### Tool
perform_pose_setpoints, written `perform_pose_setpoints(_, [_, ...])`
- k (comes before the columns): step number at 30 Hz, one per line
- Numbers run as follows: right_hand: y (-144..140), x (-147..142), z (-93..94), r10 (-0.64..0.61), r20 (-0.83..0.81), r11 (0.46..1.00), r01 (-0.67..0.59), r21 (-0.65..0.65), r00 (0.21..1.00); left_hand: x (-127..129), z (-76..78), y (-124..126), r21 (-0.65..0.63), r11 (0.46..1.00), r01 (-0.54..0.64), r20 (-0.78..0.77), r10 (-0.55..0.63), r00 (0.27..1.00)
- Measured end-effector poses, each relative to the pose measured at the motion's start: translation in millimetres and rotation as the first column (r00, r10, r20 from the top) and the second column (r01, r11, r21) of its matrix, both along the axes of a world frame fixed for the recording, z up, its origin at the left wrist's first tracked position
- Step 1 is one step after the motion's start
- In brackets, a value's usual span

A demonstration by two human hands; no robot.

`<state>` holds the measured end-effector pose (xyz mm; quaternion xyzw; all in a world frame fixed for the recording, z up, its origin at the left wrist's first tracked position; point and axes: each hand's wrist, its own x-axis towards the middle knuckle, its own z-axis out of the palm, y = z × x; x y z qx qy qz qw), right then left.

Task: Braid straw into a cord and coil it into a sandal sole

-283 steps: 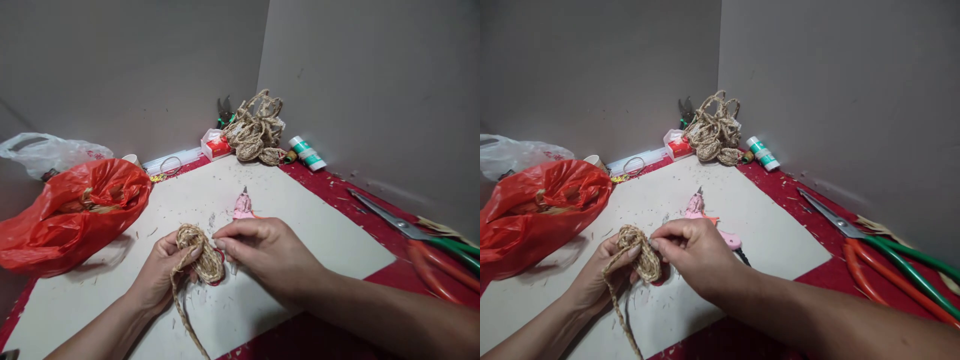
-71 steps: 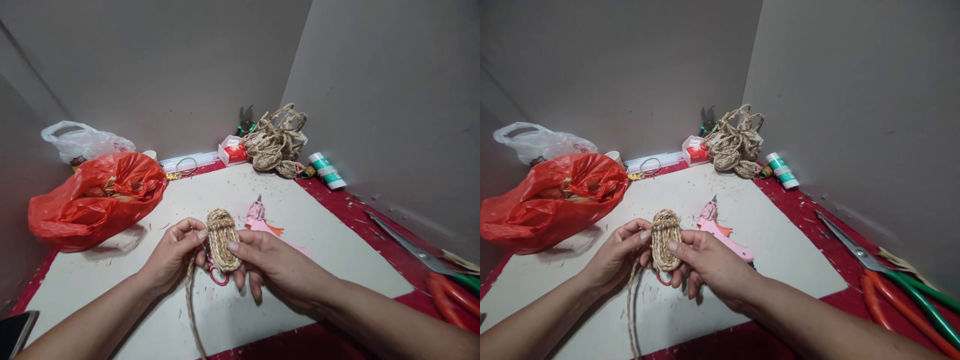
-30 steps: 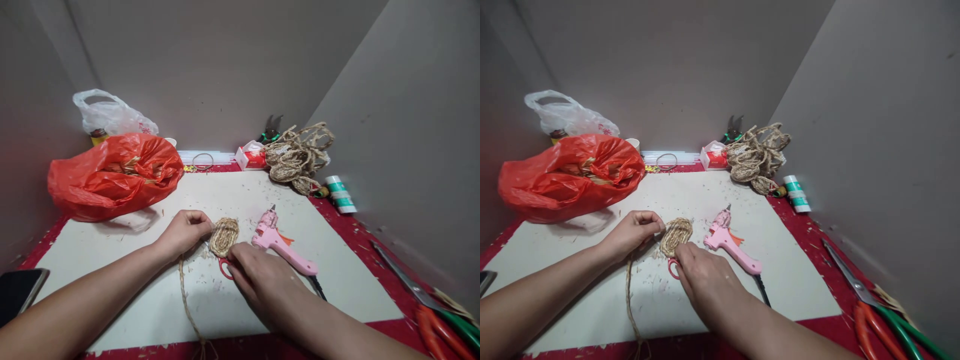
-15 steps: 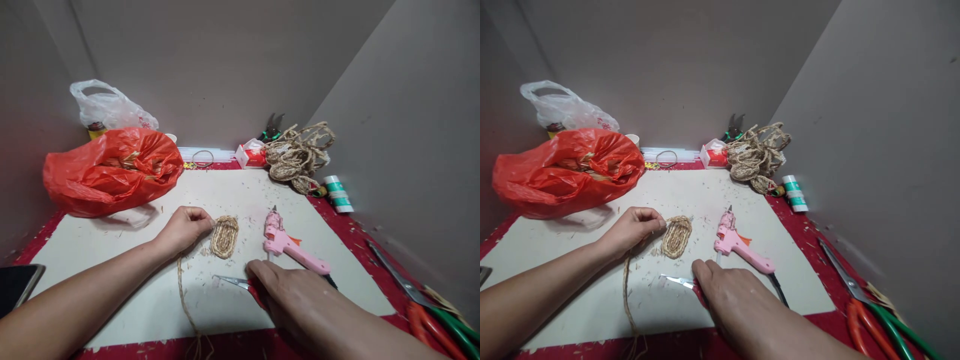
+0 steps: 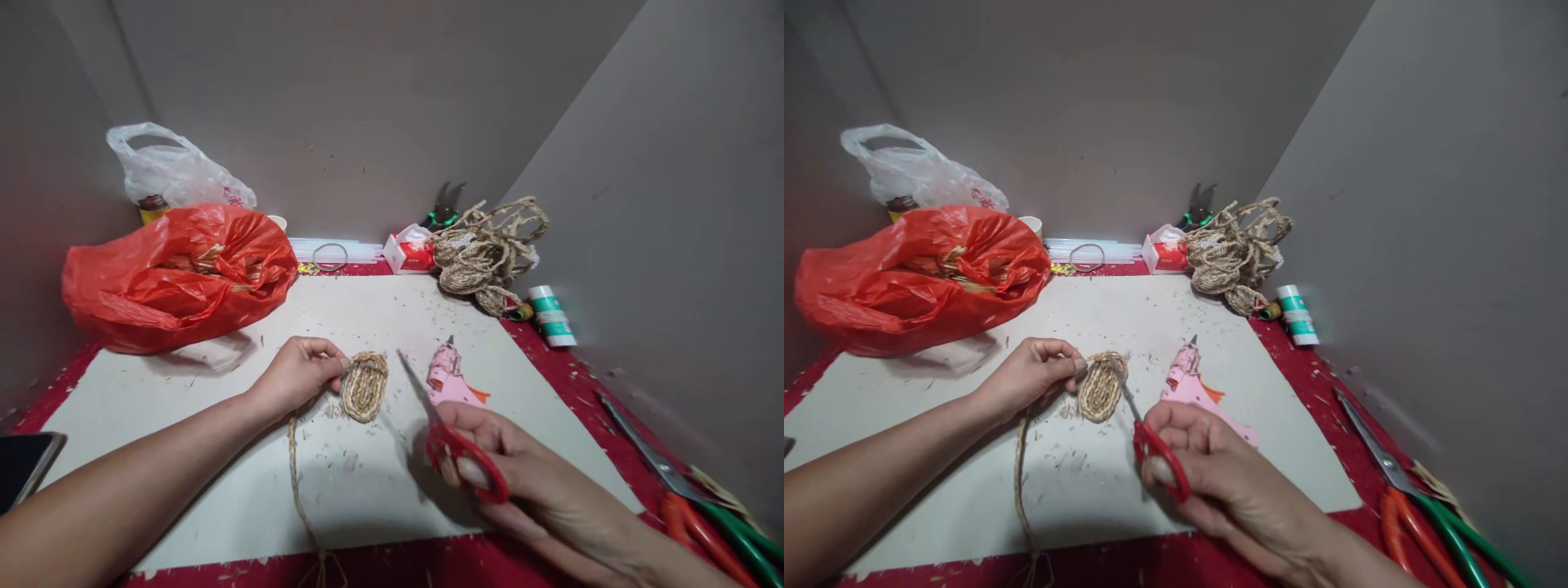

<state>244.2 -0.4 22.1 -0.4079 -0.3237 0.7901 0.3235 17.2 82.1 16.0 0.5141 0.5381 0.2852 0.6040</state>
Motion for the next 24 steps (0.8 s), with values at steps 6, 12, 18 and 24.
perform_pose_setpoints(6, [-10,-12,-8.7,0.082,-0.121,0.994,-0.09,-0.06,0.989,1,0.9,-1,0.0,1.0,-0.001,-0.002,0.001,1.0])
perform_pose_setpoints(12, [7,-13,0.1,0.081,0.098,0.995,-0.087,0.056,0.992,3,3.4,-2,0.017,1.0,-0.017,-0.012,0.018,1.0])
perform_pose_setpoints(18, [16,-30,-3.3,-0.017,0.25,0.999,0.007,0.043,0.968,1,-0.2,-1,0.032,0.999,-0.002,-0.02,0.003,1.0])
perform_pose_setpoints(24, [19,-42,2.6,-0.028,0.351,0.999,0.013,0.045,0.936,1,2.3,-1,-0.013,1.0,-0.018,0.054,0.018,0.998])
